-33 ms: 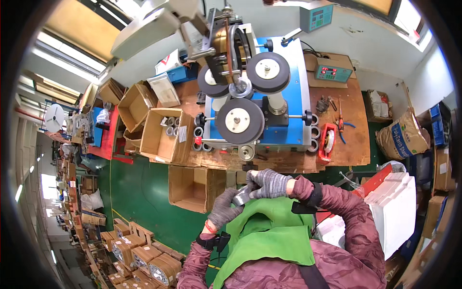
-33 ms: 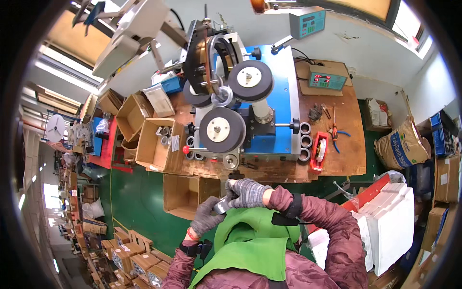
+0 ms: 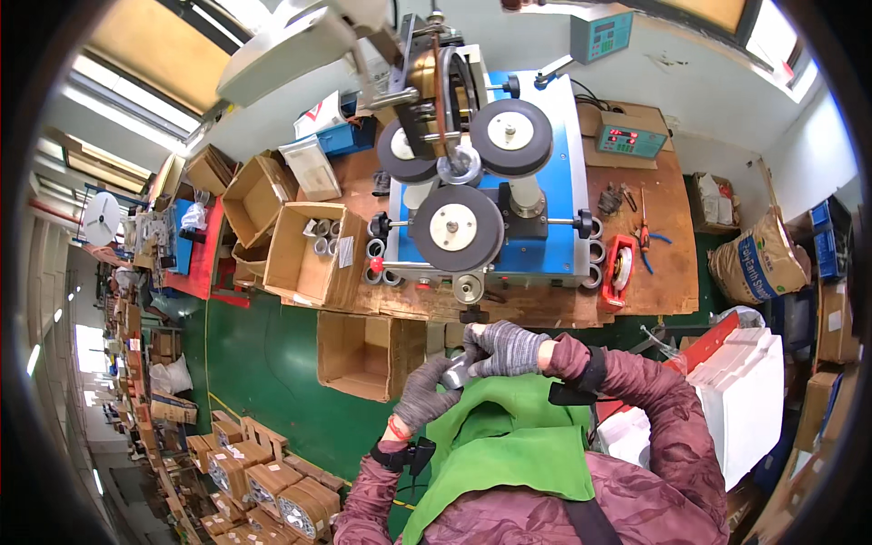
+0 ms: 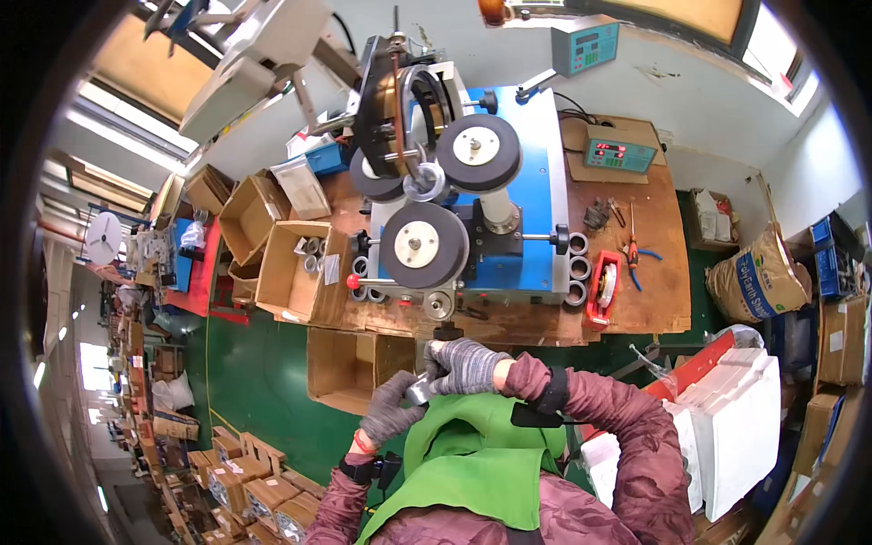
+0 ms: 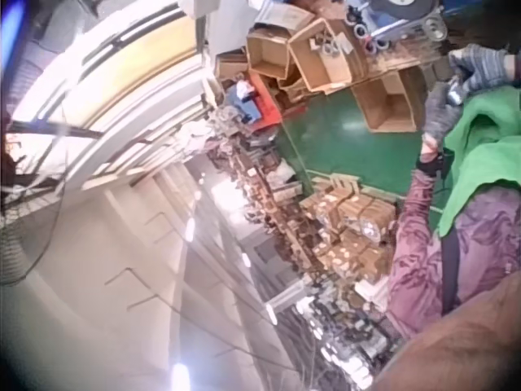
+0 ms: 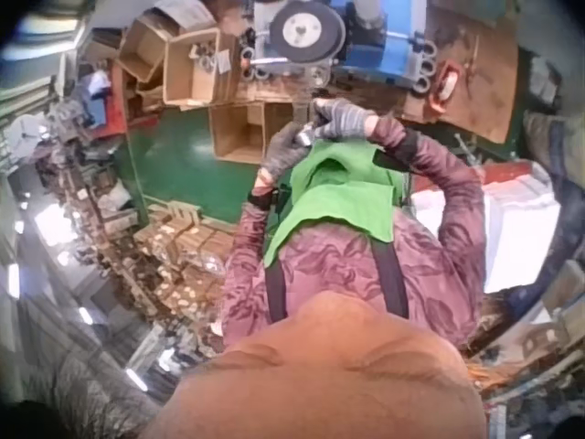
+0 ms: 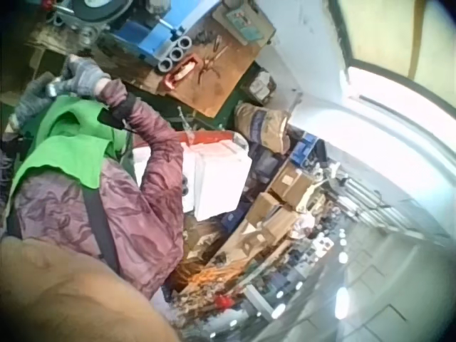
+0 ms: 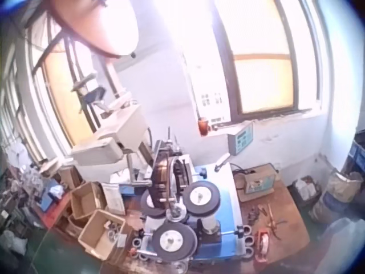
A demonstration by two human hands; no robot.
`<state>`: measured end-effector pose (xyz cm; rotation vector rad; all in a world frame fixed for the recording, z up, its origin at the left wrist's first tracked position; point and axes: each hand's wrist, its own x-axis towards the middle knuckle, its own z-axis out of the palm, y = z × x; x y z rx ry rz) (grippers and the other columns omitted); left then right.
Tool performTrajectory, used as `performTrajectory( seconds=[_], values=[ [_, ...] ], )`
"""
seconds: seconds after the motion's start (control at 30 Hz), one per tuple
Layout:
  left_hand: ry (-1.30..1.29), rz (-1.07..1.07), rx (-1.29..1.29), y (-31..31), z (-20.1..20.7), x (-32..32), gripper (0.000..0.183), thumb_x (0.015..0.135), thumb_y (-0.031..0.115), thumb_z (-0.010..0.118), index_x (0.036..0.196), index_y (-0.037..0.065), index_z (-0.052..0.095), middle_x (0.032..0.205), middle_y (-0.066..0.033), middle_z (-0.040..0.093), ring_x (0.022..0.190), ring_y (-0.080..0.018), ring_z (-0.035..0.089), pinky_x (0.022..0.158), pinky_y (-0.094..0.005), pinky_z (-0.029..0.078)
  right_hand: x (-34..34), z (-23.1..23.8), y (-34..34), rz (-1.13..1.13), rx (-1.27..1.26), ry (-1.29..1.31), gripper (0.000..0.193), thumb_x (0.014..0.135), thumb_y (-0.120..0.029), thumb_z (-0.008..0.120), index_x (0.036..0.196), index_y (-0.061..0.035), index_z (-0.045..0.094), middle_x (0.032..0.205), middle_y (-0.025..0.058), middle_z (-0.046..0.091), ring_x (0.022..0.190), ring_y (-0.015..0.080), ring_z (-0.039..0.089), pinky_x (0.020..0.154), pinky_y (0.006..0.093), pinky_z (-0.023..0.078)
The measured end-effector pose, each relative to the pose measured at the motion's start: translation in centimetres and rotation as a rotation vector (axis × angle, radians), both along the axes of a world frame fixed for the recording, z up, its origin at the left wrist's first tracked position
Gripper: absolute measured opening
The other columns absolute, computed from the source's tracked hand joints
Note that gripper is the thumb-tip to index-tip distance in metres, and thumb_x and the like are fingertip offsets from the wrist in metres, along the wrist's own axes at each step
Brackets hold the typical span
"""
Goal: Operate a specialized machine to apply tape or labels onto metal cylindrical components.
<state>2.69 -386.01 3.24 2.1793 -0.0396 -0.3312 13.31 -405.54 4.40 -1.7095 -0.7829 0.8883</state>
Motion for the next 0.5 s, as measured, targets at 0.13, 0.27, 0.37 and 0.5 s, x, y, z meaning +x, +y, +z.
performTrajectory(
  seconds=[0.13,0.27,0.37,0.5],
  values=[
    [-0.096,-0.108,0.117,1.8,1.7,0.3,0.042,0.062,0.013,0.07,0.1,0.004,0.055,0.085,-0.0104,0.058,0.078,-0.0218,0.058,0.071,-0.0316,0.046,-0.5,1.5,3.3,0.03,-0.202,-0.165,0.036,0.068,-0.031,0.069,0.082,-0.0019,0.053,0.072,0.0167,0.059,0.069,0.0325,0.058,0.061,0.0385,0.045],
    [-0.019,-0.115,-0.161,7.2,-2.2,-0.8,0.046,0.061,0.015,0.069,0.103,0.006,0.052,0.088,-0.0113,0.057,0.084,-0.0226,0.056,0.074,-0.032,0.045,0.2,-1.4,5.2,0.055,-0.391,-0.124,0.052,0.063,-0.049,0.069,0.081,-0.0018,0.056,0.075,0.0171,0.06,0.072,0.0318,0.059,0.062,0.0405,0.046],
    [0.022,-0.137,-0.29,11.0,-3.1,0.1,0.044,0.065,0.012,0.068,0.105,0.005,0.051,0.088,-0.0071,0.056,0.083,-0.0176,0.055,0.074,-0.029,0.044,-0.9,-6.0,4.3,0.01,-0.447,-0.053,0.055,0.063,-0.051,0.069,0.084,-0.0017,0.057,0.075,0.0145,0.061,0.072,0.0274,0.059,0.063,0.0386,0.046],
    [0.225,0.212,-0.745,18.0,-2.3,3.4,0.047,0.067,0.015,0.072,0.108,0.004,0.052,0.09,-0.0003,0.055,0.084,-0.0097,0.051,0.077,-0.0266,0.044,-3.1,-11.9,2.9,-0.114,-0.675,0.18,0.047,0.063,-0.04,0.073,0.088,-0.0025,0.058,0.077,0.013,0.061,0.068,0.0214,0.057,0.063,0.0334,0.046]
  ],
)
